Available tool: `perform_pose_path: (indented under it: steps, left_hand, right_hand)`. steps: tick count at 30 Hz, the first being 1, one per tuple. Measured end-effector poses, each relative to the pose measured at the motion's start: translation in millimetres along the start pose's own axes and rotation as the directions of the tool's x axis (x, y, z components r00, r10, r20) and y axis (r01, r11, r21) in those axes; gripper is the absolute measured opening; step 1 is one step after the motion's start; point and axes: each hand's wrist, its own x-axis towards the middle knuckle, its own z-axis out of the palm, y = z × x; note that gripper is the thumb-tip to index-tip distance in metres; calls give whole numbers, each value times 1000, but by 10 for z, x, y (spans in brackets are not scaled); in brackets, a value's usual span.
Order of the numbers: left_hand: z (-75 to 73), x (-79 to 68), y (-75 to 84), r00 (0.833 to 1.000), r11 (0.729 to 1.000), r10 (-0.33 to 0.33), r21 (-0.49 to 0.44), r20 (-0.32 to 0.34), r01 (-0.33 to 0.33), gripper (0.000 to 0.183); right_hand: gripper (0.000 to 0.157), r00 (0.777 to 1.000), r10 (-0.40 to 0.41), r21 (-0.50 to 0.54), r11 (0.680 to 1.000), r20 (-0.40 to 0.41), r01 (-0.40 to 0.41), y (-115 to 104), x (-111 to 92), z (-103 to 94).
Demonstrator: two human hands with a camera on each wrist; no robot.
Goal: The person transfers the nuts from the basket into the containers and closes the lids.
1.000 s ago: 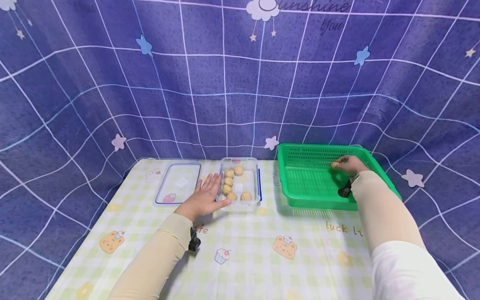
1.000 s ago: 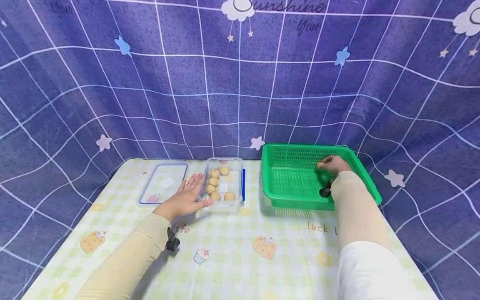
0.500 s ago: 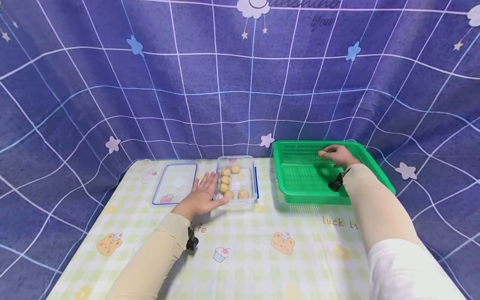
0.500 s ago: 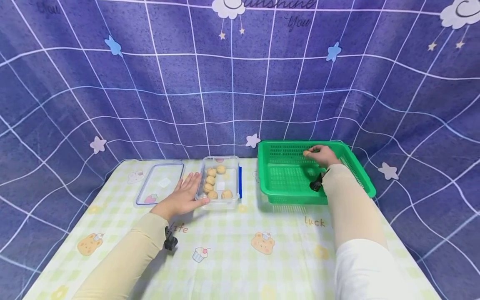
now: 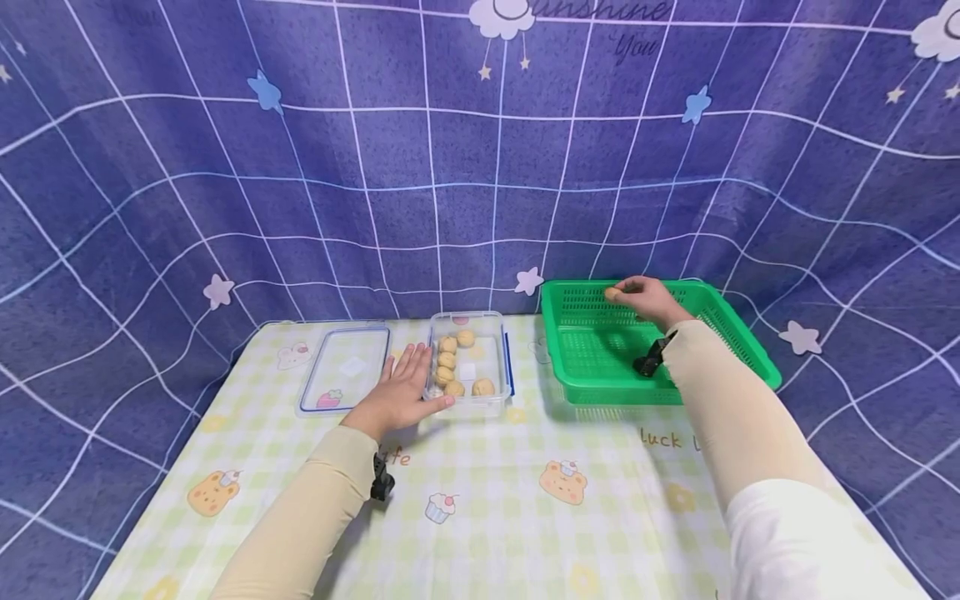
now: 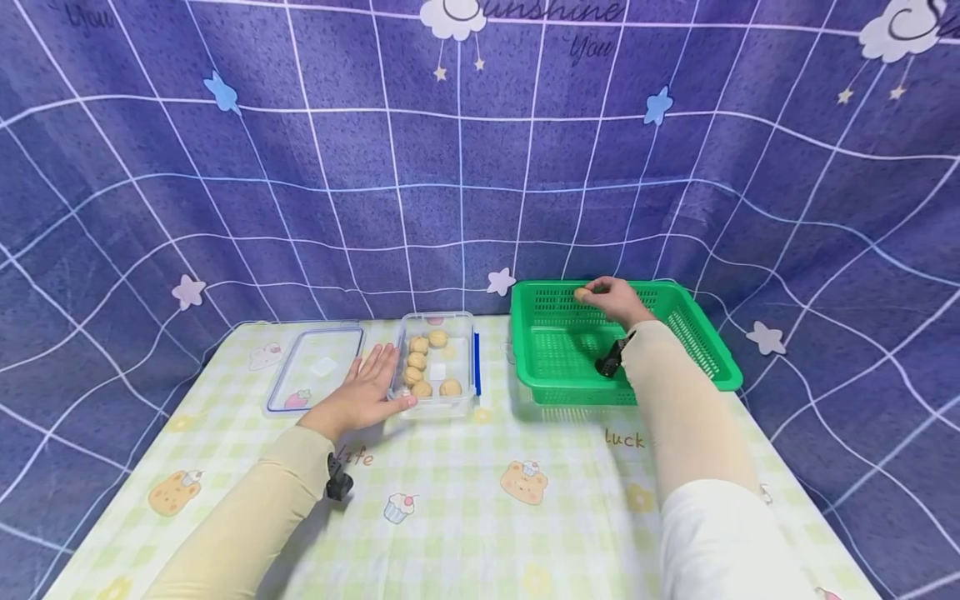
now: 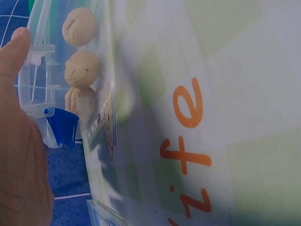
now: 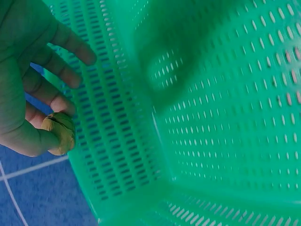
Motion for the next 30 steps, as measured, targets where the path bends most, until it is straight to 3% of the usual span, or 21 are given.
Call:
perform_pose_path:
  steps: [11,30]
  left_hand:
    - [9,-5,-2,1000,1000,0,14,5,0,101]
    - [3,5,-1,1000,1000,4,12,4,-4,104]
  right_hand:
    - [60,999,-53,20,998,10,53,-306,-18,206]
    - [42,984,-170,36,984,-59,172,-605,60,594]
